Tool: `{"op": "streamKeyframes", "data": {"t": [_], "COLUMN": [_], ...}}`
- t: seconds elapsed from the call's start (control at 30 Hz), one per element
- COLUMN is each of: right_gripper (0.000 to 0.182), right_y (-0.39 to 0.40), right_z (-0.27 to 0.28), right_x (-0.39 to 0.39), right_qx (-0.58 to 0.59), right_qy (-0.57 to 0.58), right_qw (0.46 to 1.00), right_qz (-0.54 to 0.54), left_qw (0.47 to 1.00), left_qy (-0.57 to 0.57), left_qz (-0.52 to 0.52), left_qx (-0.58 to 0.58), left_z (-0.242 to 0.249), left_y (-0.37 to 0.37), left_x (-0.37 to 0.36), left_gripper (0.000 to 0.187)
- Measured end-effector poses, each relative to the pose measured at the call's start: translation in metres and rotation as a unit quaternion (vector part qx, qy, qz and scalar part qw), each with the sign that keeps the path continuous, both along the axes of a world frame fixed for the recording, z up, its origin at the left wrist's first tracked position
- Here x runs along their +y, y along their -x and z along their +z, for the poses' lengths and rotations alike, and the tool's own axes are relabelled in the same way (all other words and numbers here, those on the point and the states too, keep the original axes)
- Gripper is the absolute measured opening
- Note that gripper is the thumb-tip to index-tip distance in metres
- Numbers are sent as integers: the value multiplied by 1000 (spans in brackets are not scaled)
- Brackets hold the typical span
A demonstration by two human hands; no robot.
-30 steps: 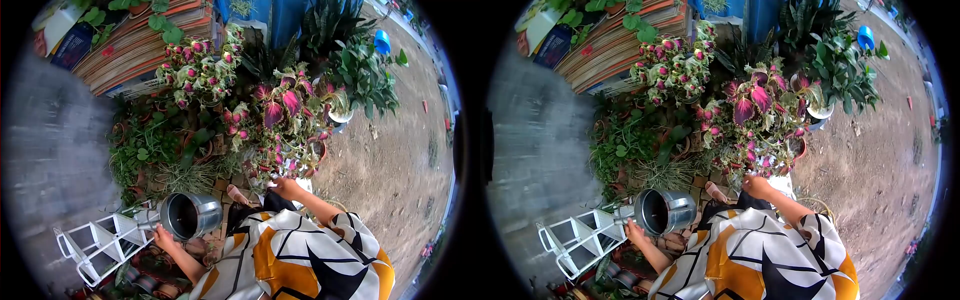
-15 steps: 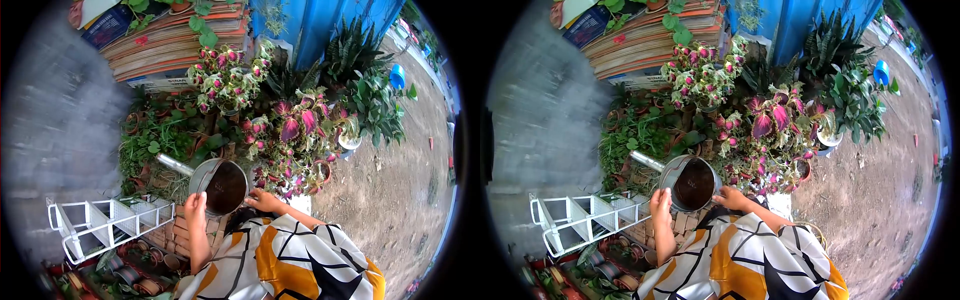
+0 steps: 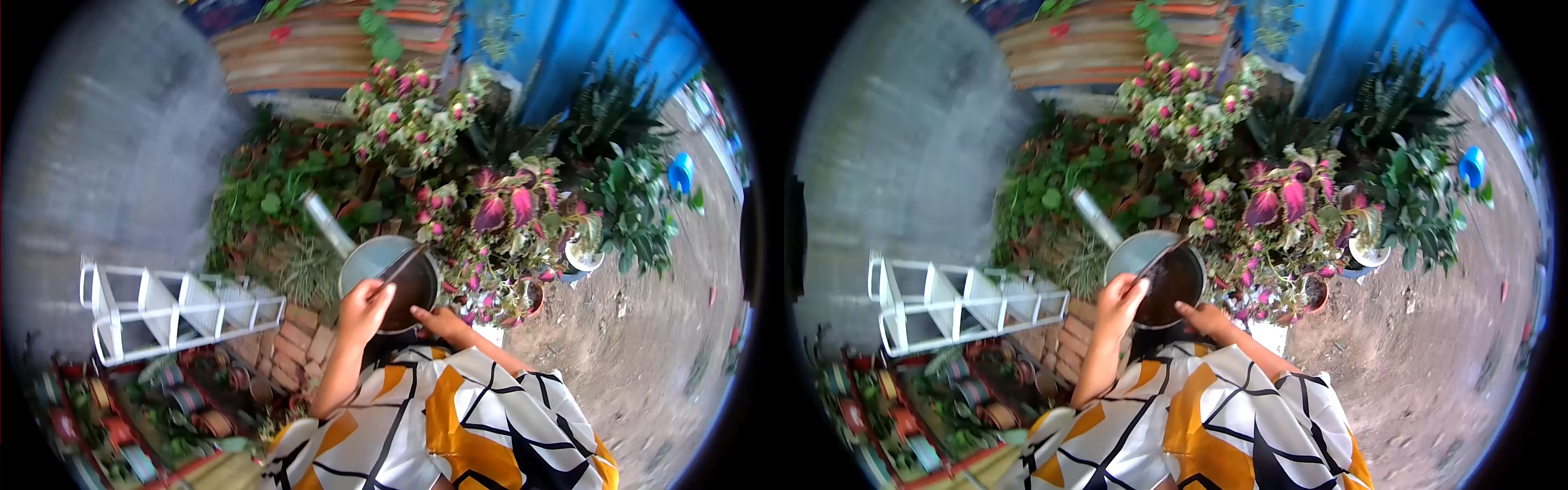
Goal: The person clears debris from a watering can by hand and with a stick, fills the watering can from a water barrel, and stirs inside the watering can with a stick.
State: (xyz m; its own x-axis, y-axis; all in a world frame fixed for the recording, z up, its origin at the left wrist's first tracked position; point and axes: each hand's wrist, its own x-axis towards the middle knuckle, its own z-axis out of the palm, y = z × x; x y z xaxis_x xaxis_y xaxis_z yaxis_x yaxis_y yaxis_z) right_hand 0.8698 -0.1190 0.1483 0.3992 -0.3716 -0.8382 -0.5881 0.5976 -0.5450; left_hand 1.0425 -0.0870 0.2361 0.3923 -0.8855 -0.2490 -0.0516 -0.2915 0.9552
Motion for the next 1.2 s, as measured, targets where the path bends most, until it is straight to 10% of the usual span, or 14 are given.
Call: {"op": "streamKeyframes", "data": {"t": [0.13, 0.43, 0.9, 1.2], "right_gripper": [26, 29, 44, 48], "right_y": [6, -28, -113, -196], "right_z": [-31, -27, -161, -211], "right_x": [12, 30, -2, 23], "right_qx": [-84, 130, 277, 241], "right_qy": [-104, 2, 29, -56], "right_qw": [984, 974, 942, 954], "right_qz": [-118, -187, 186, 170], "left_qw": [991, 970, 980, 966], "left_qy": [-44, 45, -132, -222], "left_qz": [-103, -217, -143, -83], "left_qx": [-78, -99, -41, -99], "left_z": [12, -27, -171, -264], "left_y": [10, -42, -161, -215], "left_x": [-1, -5, 36, 70], "left_gripper": [18, 21, 26, 27]}}
